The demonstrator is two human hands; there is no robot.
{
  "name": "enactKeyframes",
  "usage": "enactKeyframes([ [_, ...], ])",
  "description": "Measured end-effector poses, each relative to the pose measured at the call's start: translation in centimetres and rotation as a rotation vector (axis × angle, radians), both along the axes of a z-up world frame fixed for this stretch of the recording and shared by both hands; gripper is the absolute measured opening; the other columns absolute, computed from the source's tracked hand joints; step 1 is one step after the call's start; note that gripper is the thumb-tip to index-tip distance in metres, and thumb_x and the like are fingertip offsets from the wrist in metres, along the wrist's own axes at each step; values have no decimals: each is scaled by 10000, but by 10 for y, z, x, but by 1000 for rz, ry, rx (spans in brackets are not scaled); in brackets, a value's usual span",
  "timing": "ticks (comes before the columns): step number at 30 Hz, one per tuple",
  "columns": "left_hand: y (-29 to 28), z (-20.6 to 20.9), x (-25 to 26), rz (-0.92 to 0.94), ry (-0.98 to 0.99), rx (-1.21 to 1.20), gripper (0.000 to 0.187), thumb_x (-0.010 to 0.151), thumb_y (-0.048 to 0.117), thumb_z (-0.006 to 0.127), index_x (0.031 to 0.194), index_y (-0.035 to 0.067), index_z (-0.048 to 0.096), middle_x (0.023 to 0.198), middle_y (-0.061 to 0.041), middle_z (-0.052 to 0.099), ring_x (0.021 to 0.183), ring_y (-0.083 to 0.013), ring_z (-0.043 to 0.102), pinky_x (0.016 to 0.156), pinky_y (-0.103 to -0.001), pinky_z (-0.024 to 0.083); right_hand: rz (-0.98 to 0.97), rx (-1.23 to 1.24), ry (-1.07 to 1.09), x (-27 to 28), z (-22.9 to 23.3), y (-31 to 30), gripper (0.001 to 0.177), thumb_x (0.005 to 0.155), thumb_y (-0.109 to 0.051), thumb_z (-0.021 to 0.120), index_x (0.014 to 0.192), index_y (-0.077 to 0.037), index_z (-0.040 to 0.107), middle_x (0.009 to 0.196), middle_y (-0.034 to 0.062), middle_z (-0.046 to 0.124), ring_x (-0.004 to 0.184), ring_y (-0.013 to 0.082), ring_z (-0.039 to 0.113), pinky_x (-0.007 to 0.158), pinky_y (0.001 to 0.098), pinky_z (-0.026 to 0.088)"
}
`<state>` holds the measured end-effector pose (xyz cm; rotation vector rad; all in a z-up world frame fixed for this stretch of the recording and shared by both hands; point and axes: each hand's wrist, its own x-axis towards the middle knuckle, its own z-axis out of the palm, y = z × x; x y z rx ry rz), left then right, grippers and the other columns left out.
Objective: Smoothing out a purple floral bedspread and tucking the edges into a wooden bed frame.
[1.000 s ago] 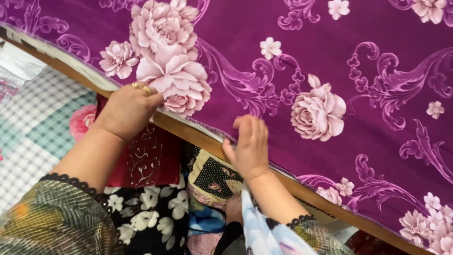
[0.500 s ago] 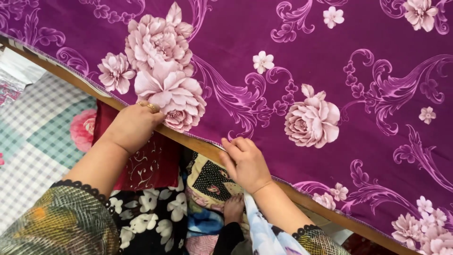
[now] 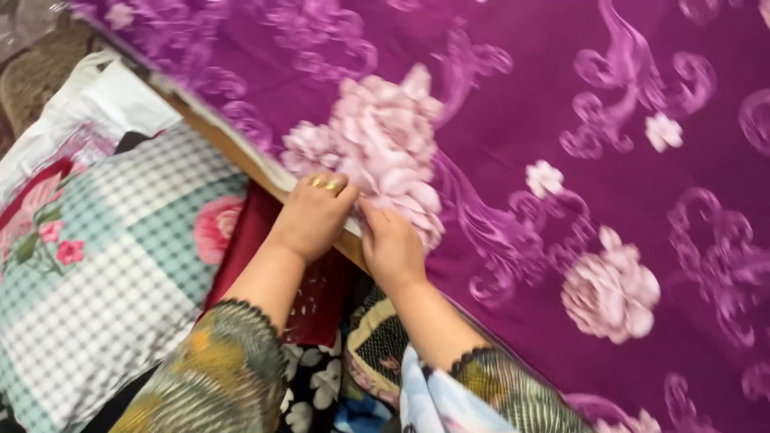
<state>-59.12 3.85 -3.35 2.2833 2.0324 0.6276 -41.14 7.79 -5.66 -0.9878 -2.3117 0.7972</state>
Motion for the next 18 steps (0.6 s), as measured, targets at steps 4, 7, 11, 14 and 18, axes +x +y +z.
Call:
enactKeyframes([
  [4, 13, -27, -48, -79, 7, -134, 155, 864, 126, 630, 1019, 115, 643, 1058, -84, 697, 1093, -307, 664, 949, -451, 509, -1, 16, -17, -13, -1, 0, 301, 925, -70, 641, 1221, -104, 684, 1015, 142, 712, 934, 359, 679, 823, 458, 540],
  [7, 16, 41, -69, -111, -98, -159, 380, 811, 304, 719, 1073, 38, 654, 1011, -158, 678, 959, -368, 634, 813, -479, 487, -12, 8, -70, -11, 9, -4, 209, 944, -126, 668, 1142, -63, 649, 947, 168, 687, 882, 383, 659, 775, 471, 523],
  [11, 3, 26, -98, -203, -93, -44, 424, 685, 250, 702, 1043, 22, 676, 978, -134, 688, 948, -332, 655, 812, -461, 509, -24, -70, -138, -27, 18, -8, 181, 930, -163, 694, 1031, -41, 607, 883, 181, 658, 824, 394, 640, 734, 482, 506],
  [14, 11, 7, -115, -114, -73, -73, 136, 774, 126, 651, 898, 73, 663, 1002, -97, 693, 1022, -304, 669, 864, -420, 533, -29, -66, -203, -23, 14, -3, 172, 909, -146, 684, 1000, -39, 584, 864, 178, 645, 815, 397, 630, 726, 491, 498],
  [18, 22, 7, -141, -27, 18, -83, 91, 813, 102, 624, 889, 78, 667, 989, -86, 691, 983, -281, 670, 866, -413, 535, 5, -75, -231, -18, 4, -2, 175, 893, -129, 674, 999, -36, 570, 884, 188, 634, 832, 410, 618, 735, 501, 493],
])
